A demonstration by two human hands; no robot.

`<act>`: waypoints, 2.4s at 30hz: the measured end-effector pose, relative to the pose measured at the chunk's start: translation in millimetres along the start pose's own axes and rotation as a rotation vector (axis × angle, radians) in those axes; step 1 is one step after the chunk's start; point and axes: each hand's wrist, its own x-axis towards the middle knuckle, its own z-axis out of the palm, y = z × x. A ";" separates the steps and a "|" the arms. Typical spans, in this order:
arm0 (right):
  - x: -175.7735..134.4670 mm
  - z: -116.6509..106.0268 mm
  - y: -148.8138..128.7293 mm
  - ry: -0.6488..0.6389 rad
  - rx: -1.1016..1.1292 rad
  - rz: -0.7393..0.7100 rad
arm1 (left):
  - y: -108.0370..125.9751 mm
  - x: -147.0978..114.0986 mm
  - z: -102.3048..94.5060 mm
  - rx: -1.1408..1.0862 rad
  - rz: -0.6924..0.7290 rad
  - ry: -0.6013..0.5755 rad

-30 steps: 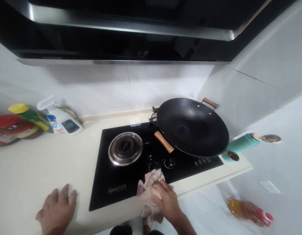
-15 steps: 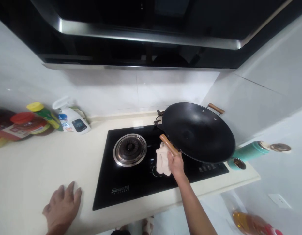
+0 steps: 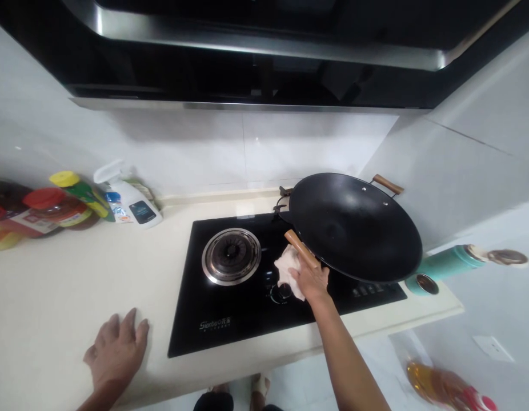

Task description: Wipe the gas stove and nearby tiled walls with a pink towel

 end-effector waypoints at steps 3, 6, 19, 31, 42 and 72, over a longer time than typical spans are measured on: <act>-22.8 -4.1 9.1 -0.083 0.016 0.022 | -0.1 -0.2 -0.1 0.001 0.004 0.000; -32.1 -4.6 13.3 -0.115 0.024 -0.025 | -1.4 0.5 1.6 0.003 -0.011 0.003; 56.1 -6.7 -73.6 -0.074 0.027 -0.186 | -12.8 3.7 16.2 0.055 -0.013 0.021; 72.8 -19.9 -119.3 -0.113 0.064 -0.355 | -10.3 3.3 14.1 0.080 -0.012 0.039; -110.5 51.5 -128.7 -0.056 0.220 -0.581 | -12.5 4.5 13.5 0.045 -0.016 0.029; -110.0 93.5 90.3 0.457 0.197 -0.244 | -12.1 0.9 13.7 0.056 0.007 0.082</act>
